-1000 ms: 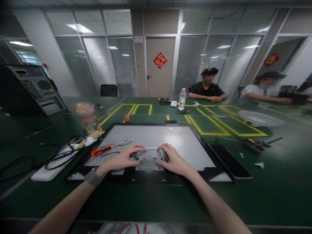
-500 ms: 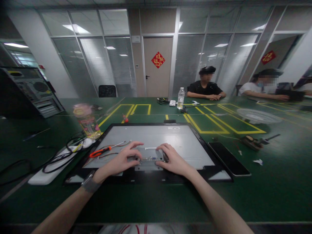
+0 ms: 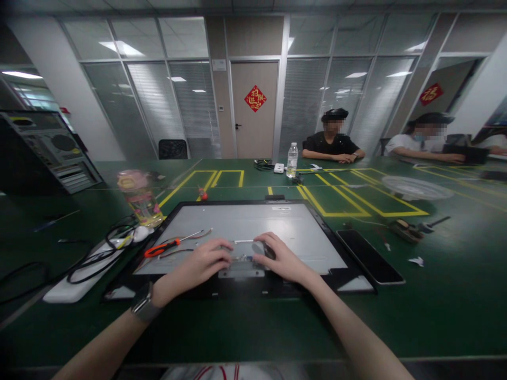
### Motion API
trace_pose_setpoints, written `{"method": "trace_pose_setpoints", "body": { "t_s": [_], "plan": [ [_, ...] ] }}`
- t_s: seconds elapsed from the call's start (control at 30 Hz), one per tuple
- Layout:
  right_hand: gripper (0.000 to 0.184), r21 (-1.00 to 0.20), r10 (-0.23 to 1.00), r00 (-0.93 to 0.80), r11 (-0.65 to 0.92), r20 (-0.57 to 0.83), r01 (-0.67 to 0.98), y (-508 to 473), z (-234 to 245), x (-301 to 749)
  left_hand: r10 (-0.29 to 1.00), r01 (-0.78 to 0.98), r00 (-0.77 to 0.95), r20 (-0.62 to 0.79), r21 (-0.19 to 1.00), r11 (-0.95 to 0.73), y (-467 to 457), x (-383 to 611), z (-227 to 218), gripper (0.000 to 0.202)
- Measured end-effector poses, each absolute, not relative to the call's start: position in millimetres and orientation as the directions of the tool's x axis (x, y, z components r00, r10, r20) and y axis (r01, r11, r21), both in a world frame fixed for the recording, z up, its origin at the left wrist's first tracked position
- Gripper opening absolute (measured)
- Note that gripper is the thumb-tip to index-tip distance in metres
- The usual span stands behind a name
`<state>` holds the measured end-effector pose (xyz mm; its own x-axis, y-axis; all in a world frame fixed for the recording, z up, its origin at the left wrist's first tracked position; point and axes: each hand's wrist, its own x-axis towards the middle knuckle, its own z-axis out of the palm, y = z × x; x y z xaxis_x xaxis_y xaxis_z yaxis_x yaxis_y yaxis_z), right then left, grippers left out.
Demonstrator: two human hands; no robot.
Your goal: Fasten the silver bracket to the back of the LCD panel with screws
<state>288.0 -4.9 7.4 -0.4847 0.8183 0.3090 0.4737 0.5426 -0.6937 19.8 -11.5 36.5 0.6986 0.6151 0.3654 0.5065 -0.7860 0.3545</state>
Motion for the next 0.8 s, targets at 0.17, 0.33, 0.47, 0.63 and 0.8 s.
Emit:
{"method": "trace_pose_setpoints", "body": {
  "t_s": [0.17,0.33,0.47,0.63,0.8],
  "plan": [
    [0.034,-0.695,0.817,-0.490,0.542,0.303,0.474,-5.4,9.1,288.3,0.775,0.498,0.464,0.430,0.596,-0.629,-6.2,13.5,38.2,0.010],
    [0.033,-0.694,0.823,-0.482,0.535,0.300,0.482,-5.9,8.7,288.5,0.761,0.468,0.487,0.428,0.608,-0.641,-4.5,13.1,36.4,0.012],
    [0.032,-0.691,0.821,-0.485,0.539,0.303,0.482,-5.1,7.7,288.2,0.728,0.477,0.536,0.428,0.559,-0.679,-4.5,14.4,35.4,0.021],
    [0.033,-0.689,0.825,-0.481,0.534,0.298,0.490,-4.8,7.5,288.3,0.712,0.480,0.572,0.407,0.538,-0.693,-3.9,13.4,33.9,0.024],
    [0.034,-0.687,0.819,-0.484,0.543,0.308,0.482,-5.5,7.7,288.4,0.718,0.494,0.587,0.374,0.537,-0.684,-6.0,14.5,30.0,0.013]
  ]
}}
